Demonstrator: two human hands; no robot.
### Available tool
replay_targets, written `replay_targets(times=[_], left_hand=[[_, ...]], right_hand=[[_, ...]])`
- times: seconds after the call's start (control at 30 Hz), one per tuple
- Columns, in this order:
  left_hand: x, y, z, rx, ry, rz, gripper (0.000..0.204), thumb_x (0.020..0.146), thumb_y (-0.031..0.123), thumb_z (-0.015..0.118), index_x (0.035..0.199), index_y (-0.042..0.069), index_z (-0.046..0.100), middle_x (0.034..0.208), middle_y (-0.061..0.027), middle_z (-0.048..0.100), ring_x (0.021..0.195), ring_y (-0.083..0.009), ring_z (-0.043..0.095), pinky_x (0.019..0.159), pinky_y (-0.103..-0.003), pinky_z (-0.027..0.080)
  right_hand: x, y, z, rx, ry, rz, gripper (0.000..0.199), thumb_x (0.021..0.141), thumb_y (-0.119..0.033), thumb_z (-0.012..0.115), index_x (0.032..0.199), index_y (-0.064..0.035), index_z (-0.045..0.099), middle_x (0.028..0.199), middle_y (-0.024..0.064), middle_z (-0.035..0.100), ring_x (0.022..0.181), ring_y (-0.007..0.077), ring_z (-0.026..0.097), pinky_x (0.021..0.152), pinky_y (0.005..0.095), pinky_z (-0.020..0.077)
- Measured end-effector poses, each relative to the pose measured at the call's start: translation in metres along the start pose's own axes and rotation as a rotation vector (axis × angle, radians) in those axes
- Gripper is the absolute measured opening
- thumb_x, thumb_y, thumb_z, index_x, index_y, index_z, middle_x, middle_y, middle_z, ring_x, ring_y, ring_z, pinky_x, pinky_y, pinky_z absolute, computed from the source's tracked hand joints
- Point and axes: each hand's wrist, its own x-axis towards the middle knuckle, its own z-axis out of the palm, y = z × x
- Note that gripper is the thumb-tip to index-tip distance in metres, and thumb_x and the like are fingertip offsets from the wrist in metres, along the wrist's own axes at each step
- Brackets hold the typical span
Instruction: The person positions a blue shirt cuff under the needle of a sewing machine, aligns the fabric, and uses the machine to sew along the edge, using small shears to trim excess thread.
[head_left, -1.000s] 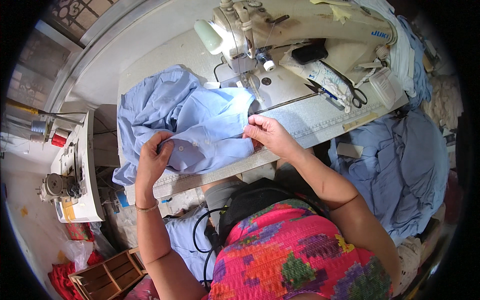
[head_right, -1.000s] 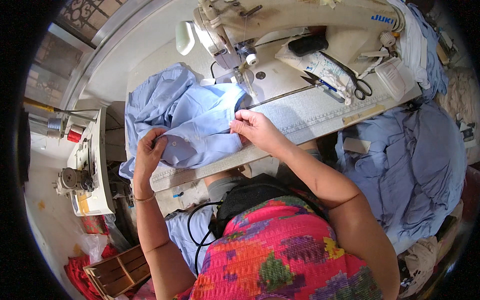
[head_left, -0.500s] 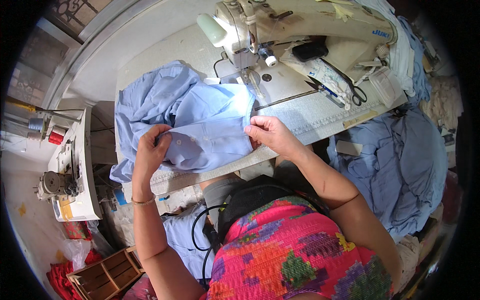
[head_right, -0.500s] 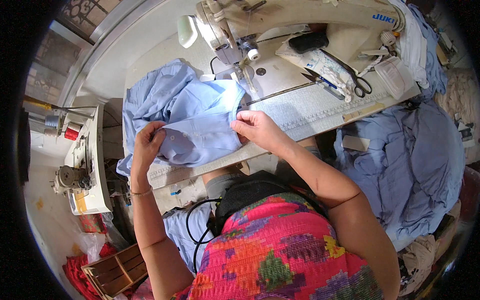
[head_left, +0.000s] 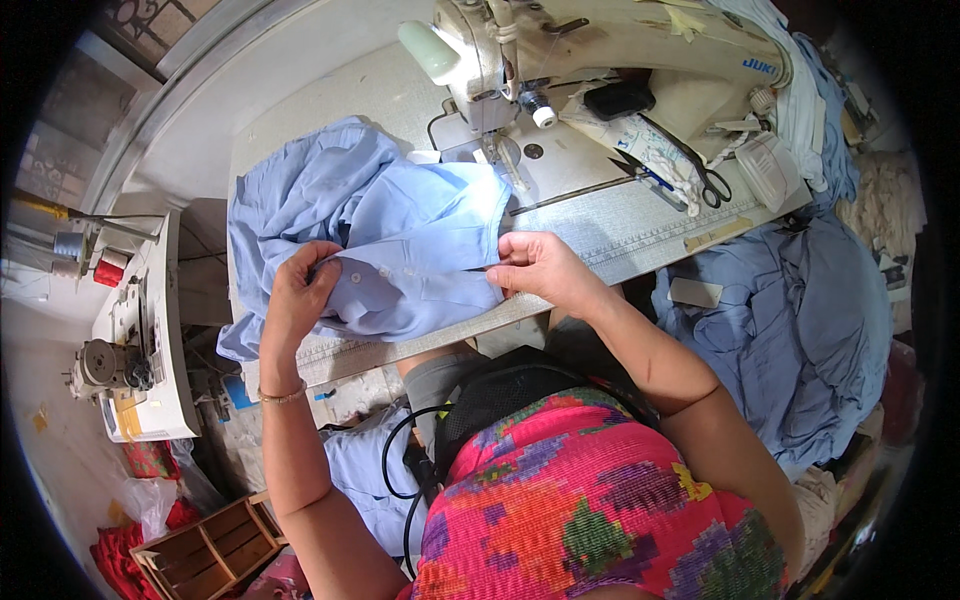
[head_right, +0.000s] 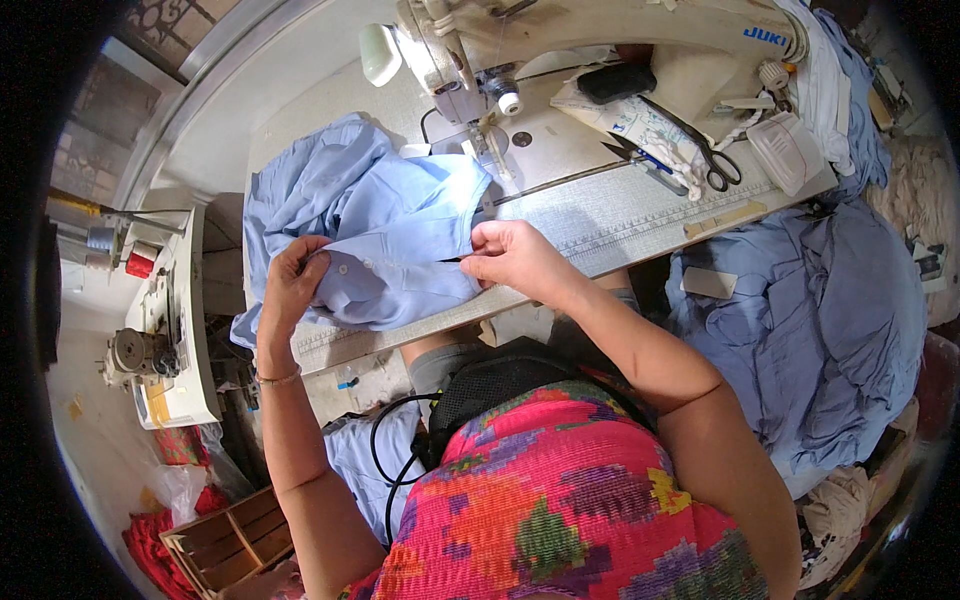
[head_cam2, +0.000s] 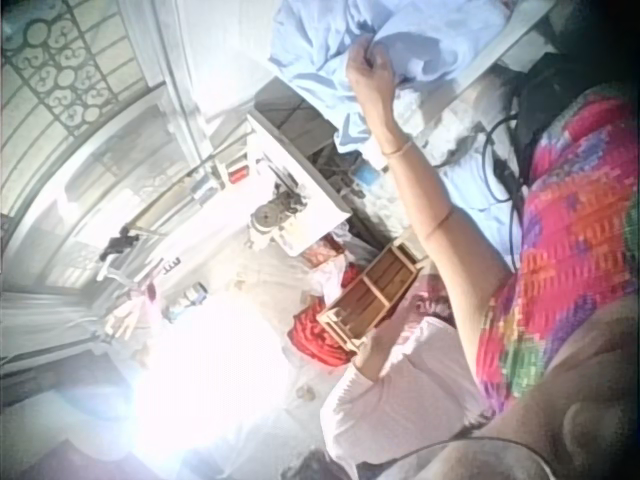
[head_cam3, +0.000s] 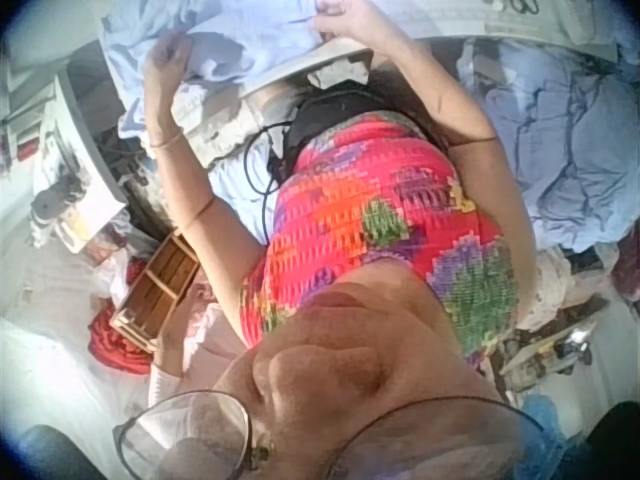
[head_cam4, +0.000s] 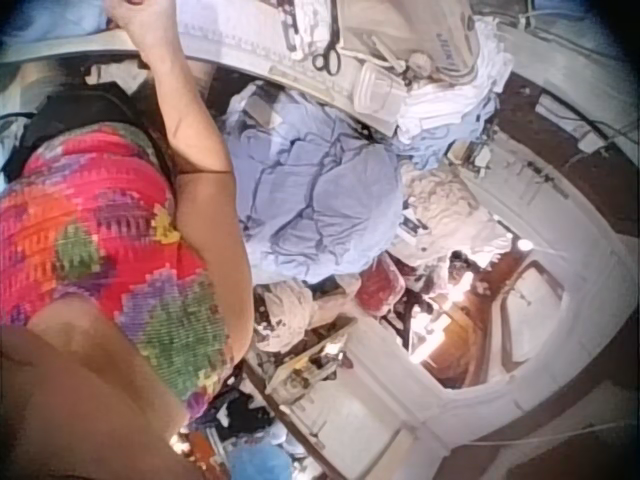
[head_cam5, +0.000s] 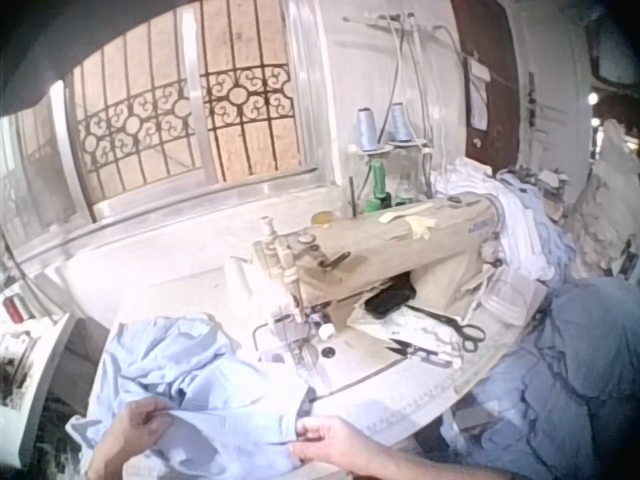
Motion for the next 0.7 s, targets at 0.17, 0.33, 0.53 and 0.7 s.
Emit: replay_targets(times=[0.17,0.33,0.53,0.7], left_hand=[[-0.004,0.001,-0.005,-0.013,-0.035,-0.045,0.017,0.083,0.008,0.054,0.096,-0.002,0.059,0.079,-0.0002,0.059,0.072,-0.0055,0.048,0.066,-0.021,0.041],[-0.009,0.021,0.000,0.171,0.058,0.130,0.020,0.079,0.008,0.060,0.097,0.000,0.059,0.088,-0.0059,0.060,0.079,-0.0153,0.054,0.071,-0.026,0.043],[-0.018,0.071,0.054,0.456,0.061,0.677,0.026,0.073,0.007,0.064,0.098,0.005,0.060,0.099,-0.0094,0.057,0.091,-0.0270,0.052,0.081,-0.035,0.041],[-0.012,0.069,0.090,0.378,-0.037,0.682,0.027,0.075,0.006,0.062,0.101,0.006,0.060,0.098,-0.0075,0.057,0.089,-0.0257,0.052,0.080,-0.035,0.040]], right_hand=[[0.000,0.000,0.001,0.034,0.053,0.021,0.018,0.080,-0.006,0.064,0.094,0.0016,0.056,0.077,0.0030,0.060,0.067,0.0082,0.055,0.062,0.0220,0.0458],[-0.001,-0.003,0.002,0.040,0.057,0.003,0.023,0.079,-0.004,0.063,0.100,0.0016,0.054,0.084,0.0046,0.060,0.073,0.0085,0.056,0.066,0.0220,0.0460],[0.000,0.003,-0.001,0.052,0.030,-0.028,0.026,0.079,0.000,0.061,0.103,0.0021,0.053,0.090,0.0046,0.059,0.079,0.0086,0.056,0.070,0.0220,0.0461],[-0.001,0.003,0.001,0.144,0.038,-0.053,0.030,0.078,0.002,0.060,0.106,0.0048,0.052,0.089,0.0041,0.059,0.078,0.0075,0.055,0.068,0.0209,0.0453]])
